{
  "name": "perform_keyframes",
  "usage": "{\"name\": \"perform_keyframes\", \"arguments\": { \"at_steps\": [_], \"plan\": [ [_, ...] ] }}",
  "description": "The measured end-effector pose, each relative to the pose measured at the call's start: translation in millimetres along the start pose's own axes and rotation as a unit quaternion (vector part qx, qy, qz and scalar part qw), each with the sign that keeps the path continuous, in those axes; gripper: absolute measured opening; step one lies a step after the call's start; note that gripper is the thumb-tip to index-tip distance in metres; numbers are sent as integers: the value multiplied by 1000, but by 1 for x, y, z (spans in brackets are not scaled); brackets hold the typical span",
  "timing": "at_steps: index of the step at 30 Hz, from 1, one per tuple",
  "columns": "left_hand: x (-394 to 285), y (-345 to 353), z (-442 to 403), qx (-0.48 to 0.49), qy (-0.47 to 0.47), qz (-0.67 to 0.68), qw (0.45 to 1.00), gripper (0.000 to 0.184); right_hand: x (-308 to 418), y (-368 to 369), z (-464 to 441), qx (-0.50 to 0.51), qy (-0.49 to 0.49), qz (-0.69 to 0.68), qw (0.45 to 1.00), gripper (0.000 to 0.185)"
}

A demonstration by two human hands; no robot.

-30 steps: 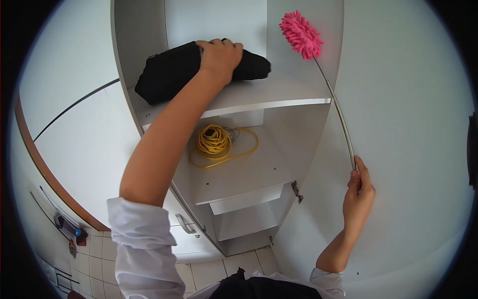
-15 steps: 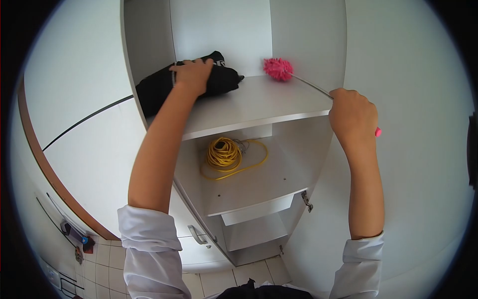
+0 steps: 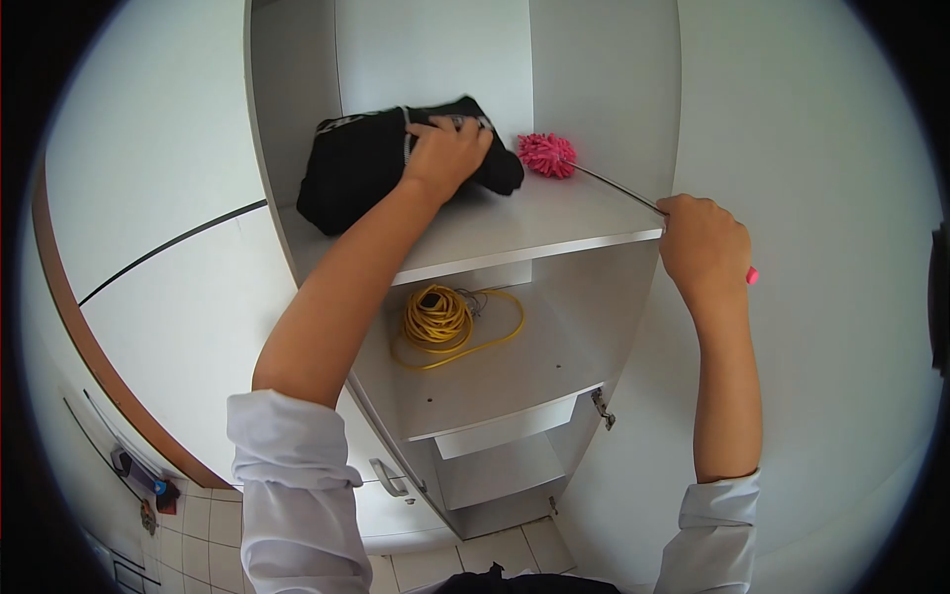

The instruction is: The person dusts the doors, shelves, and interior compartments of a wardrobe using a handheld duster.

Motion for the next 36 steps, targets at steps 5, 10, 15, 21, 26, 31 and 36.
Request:
{"name": "perform_keyframes", "arguments": {
  "at_steps": [5, 10, 15, 21, 26, 31, 36],
  "plan": [
    [7, 12, 6, 210, -47, 272, 938, 78, 14, 17, -16, 41, -35, -5, 999, 9],
    [26, 7, 15, 192, -88, 420, 883, 70, -3, -35, 24, 75, -40, -9, 996, 22],
    [50, -46, 47, 71, -150, 506, 847, 38, -37, -103, 77, -50, -74, -18, 996, 19],
    [71, -88, 84, -16, -173, 483, 859, 31, -68, -140, 84, -17, 43, -43, 998, 19],
    [57, -59, 85, 118, -143, 465, 866, 34, -39, -100, 62, 3, -69, -11, 998, 22],
    [42, -25, 79, 414, -69, 353, 836, 55, -38, -142, 85, 50, -71, -18, 996, 21],
    [37, 3, 73, 465, -39, 359, 809, 58, -64, -161, 82, 91, -33, -71, 993, 20]
  ]
}}
Point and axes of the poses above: each hand's wrist, its own z-axis away from the middle knuckle, its own y-axis out of the palm, x = y × z, the point moved 4 cm from there along -z, towards the middle knuckle, and after that the axes turned 3 degrees about z, right-handed, at the moved point
